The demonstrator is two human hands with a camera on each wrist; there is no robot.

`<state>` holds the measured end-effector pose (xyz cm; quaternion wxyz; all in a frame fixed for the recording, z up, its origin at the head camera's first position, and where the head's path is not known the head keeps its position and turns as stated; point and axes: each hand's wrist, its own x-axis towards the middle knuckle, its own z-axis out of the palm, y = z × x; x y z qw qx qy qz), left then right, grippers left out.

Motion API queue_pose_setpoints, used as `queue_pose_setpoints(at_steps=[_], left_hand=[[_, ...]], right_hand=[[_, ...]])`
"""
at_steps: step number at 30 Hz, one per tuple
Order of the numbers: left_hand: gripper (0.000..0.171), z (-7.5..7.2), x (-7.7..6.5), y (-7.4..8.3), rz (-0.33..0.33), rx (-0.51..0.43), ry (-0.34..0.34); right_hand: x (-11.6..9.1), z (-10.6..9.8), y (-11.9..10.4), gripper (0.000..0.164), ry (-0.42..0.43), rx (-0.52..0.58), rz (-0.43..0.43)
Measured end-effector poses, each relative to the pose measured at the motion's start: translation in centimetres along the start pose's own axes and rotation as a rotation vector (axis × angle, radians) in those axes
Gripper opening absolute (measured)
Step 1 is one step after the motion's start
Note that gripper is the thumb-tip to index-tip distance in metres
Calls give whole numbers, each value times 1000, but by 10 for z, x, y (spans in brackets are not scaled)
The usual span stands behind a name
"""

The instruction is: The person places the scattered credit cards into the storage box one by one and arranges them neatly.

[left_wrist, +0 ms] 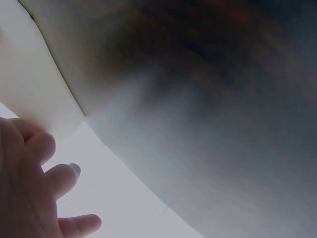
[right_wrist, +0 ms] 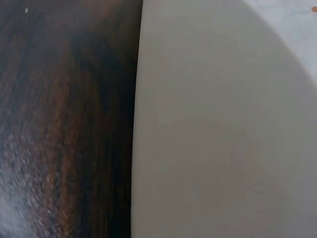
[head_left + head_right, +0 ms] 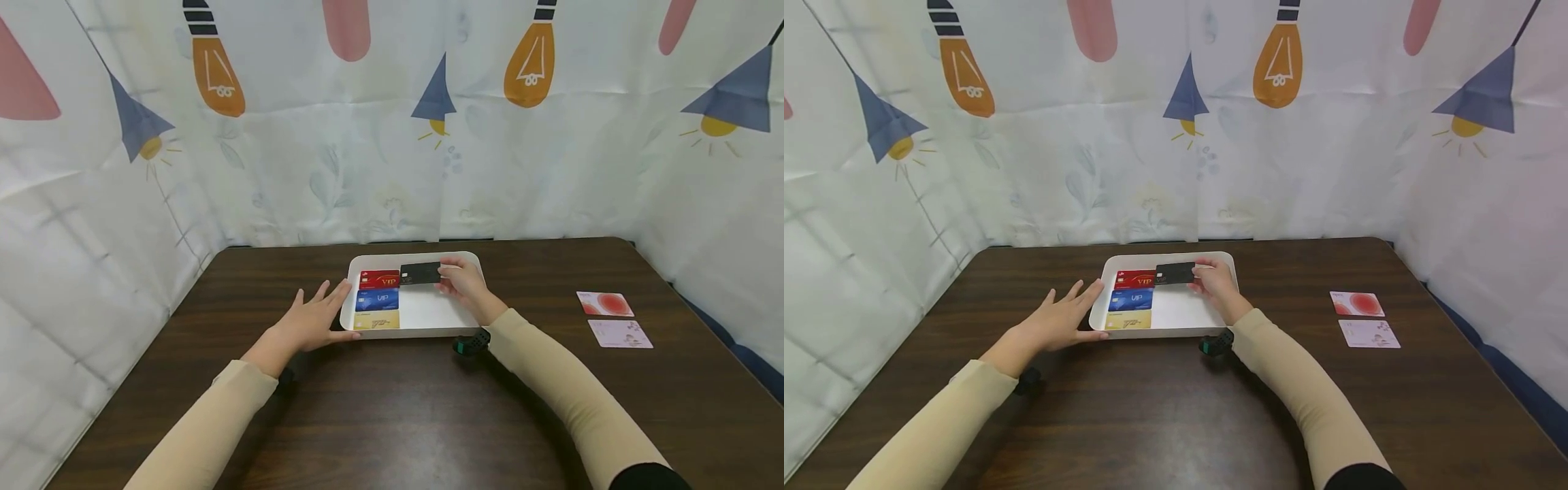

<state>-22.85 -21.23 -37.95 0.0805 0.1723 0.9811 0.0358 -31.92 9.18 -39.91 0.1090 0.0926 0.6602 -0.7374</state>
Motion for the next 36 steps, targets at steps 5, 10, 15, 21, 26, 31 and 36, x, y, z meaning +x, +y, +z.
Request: queue_pose_setpoints(at_steps=[5, 10, 15, 21, 26, 31, 36], left_hand=[[111, 1, 0, -1, 2, -1, 5], [112, 1, 0, -1, -1, -2, 3], [111, 1, 2, -1, -2, 4, 1], [111, 1, 2, -2, -6, 2, 1], [111, 0, 1, -1, 0, 4, 6], [111, 2, 2, -1, 8, 11, 6], [111, 1, 3, -1, 3, 9, 2]], right_hand=[[0, 2, 2, 40, 5, -20, 1], [0, 3, 3, 39, 3, -37, 9], [1, 5, 4, 41, 7, -43, 11], [4, 5, 5, 58, 23, -264, -61], [6, 5, 4, 67, 43, -541, -109], [6, 4, 1, 71, 13, -642, -136], [7, 2, -2, 73, -5, -743, -146]])
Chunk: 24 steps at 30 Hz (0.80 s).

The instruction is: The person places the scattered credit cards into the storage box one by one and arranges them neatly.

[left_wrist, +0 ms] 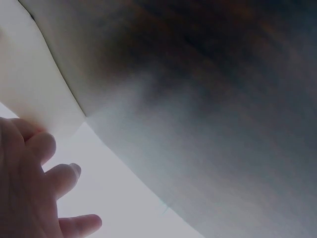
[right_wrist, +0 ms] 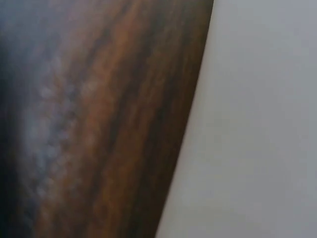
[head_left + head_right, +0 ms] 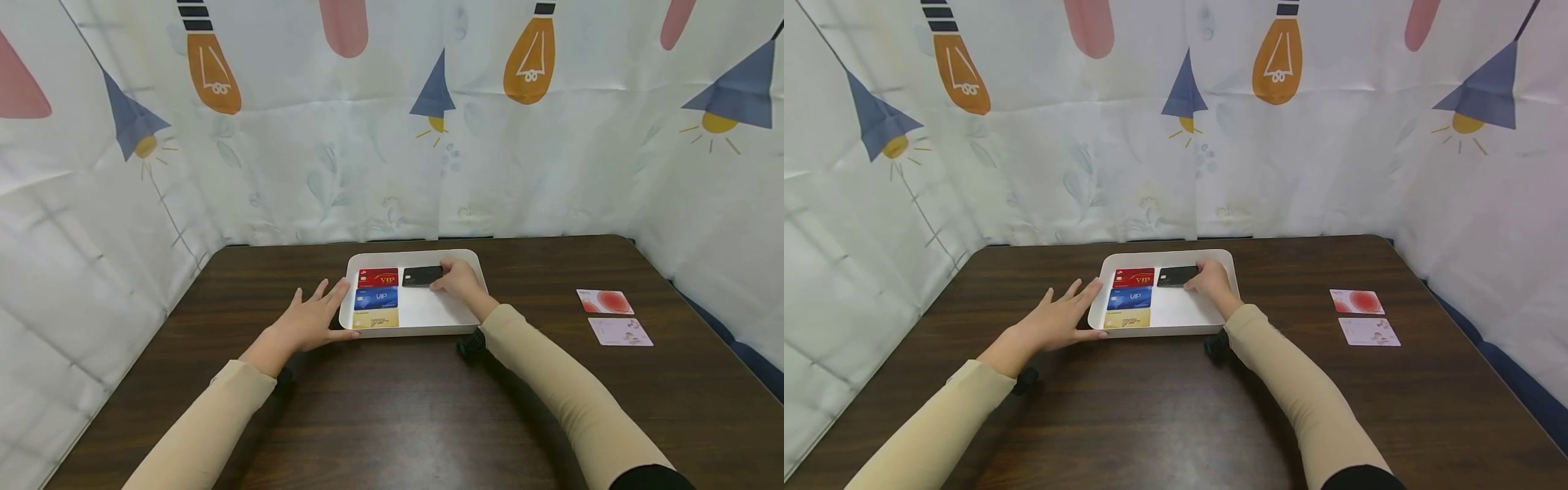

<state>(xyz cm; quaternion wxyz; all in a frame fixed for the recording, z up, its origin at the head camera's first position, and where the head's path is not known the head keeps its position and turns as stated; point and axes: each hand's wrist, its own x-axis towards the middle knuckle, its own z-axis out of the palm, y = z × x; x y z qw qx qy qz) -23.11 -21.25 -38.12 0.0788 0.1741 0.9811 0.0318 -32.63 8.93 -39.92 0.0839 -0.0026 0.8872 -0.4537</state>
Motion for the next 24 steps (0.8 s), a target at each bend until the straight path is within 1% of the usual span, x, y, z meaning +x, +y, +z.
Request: queue_pose_setpoints(at_steps=[4, 10, 16, 24], left_hand=[[111, 0, 0, 0, -1, 0, 1], [111, 1, 1, -1, -3, 0, 0], [112, 2, 1, -1, -2, 5, 3], [111, 1, 1, -1, 2, -3, 6]], right_hand=[[1, -1, 0, 73, -9, -35, 4], [2, 1, 0, 73, -8, -9, -8], [3, 4, 0, 72, -6, -30, -36], [6, 5, 1, 72, 2, 1, -2]])
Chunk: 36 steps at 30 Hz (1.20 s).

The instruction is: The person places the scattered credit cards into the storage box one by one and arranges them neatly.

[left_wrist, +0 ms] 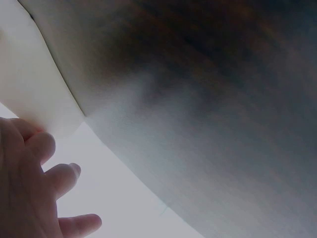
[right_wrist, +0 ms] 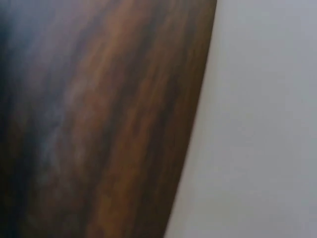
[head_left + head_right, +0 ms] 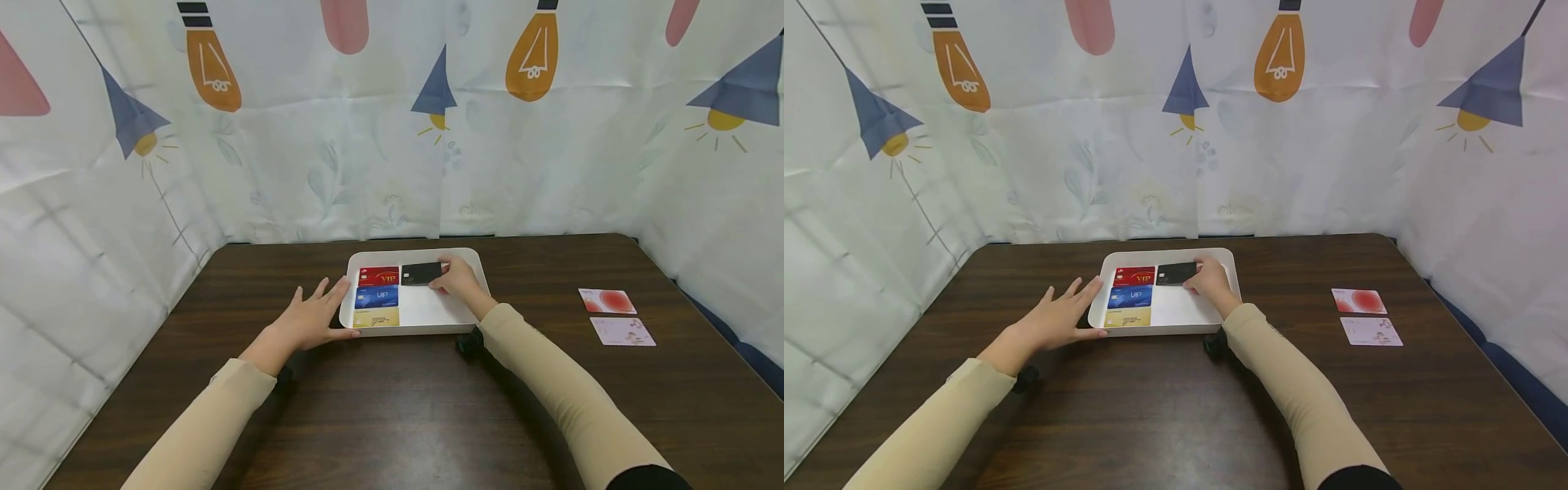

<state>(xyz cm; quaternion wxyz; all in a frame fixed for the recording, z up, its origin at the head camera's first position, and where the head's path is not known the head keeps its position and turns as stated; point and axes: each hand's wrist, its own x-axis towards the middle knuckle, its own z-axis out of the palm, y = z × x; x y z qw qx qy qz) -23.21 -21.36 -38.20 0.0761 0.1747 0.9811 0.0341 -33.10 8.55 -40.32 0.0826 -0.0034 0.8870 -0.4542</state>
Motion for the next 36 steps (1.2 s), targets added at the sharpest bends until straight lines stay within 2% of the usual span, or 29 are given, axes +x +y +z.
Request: queue_pose_setpoints(at_steps=[13, 26, 36], left_hand=[[112, -1, 1, 0, -2, -2, -5], [112, 0, 1, -1, -8, -11, -9], [111, -2, 0, 0, -2, -15, -12]], right_hand=[[2, 0, 2, 70, 1, -19, -7], [0, 0, 0, 56, -15, -109, -54], [-1, 1, 0, 55, -21, -129, -35]])
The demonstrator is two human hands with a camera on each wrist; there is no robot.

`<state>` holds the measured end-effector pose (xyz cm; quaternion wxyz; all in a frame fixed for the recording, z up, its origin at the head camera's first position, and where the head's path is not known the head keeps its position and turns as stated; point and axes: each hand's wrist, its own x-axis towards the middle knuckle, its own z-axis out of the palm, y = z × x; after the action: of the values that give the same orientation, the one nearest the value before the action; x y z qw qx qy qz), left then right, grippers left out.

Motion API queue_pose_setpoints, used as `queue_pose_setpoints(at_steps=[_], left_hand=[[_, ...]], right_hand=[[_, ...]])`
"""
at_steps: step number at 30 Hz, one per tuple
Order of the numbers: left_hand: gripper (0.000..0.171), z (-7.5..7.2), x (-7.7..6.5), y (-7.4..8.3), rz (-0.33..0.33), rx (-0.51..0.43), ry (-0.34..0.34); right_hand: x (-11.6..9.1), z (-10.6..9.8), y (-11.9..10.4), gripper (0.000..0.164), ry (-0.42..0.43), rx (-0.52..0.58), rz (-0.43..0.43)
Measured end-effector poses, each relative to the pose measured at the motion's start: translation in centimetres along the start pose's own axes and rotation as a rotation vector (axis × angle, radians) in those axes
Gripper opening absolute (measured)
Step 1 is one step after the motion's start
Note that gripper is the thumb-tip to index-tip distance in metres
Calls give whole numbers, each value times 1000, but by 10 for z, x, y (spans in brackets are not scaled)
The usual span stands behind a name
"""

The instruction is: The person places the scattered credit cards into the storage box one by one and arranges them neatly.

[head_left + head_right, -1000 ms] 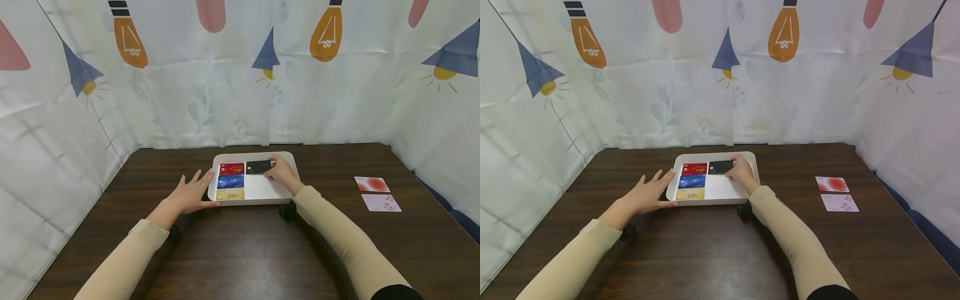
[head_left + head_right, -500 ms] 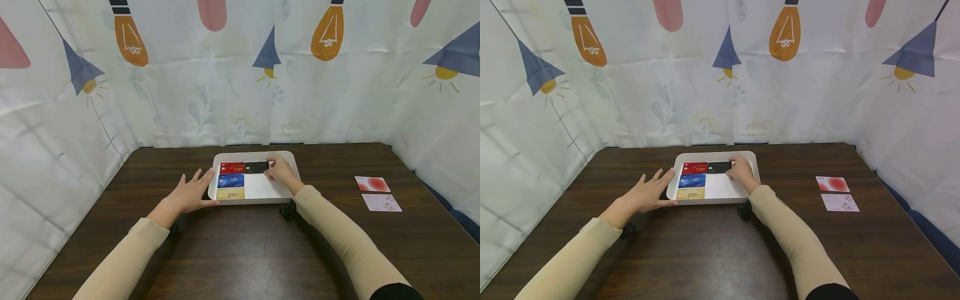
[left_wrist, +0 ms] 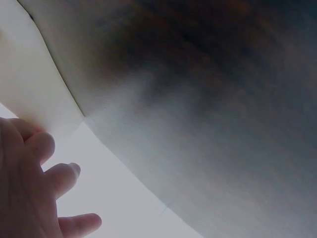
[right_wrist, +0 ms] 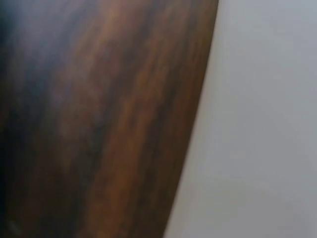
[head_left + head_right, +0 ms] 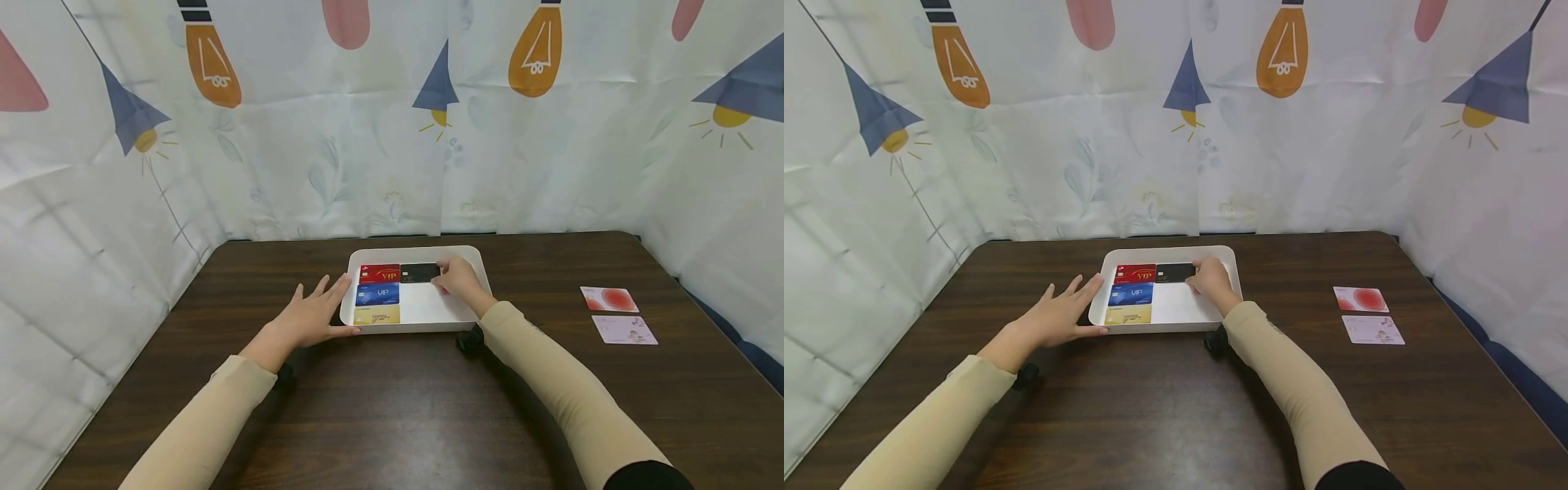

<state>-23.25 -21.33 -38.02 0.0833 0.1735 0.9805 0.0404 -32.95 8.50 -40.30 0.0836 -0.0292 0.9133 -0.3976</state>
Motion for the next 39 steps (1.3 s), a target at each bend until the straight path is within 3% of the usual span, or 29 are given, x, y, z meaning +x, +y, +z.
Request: queue_pose_setpoints(at_steps=[9, 28, 34, 39], left_hand=[[112, 1, 1, 0, 4, 19, 6], [113, 2, 2, -2, 0, -8, 7], [112, 2, 1, -1, -4, -12, 10], [112, 2, 0, -1, -2, -12, 14]], right_hand=[[1, 0, 1, 58, -16, 19, 38], [-1, -5, -3, 60, -32, -12, 27], [-4, -14, -5, 54, -38, -33, -32], [-13, -24, -6, 47, -34, -61, -134]])
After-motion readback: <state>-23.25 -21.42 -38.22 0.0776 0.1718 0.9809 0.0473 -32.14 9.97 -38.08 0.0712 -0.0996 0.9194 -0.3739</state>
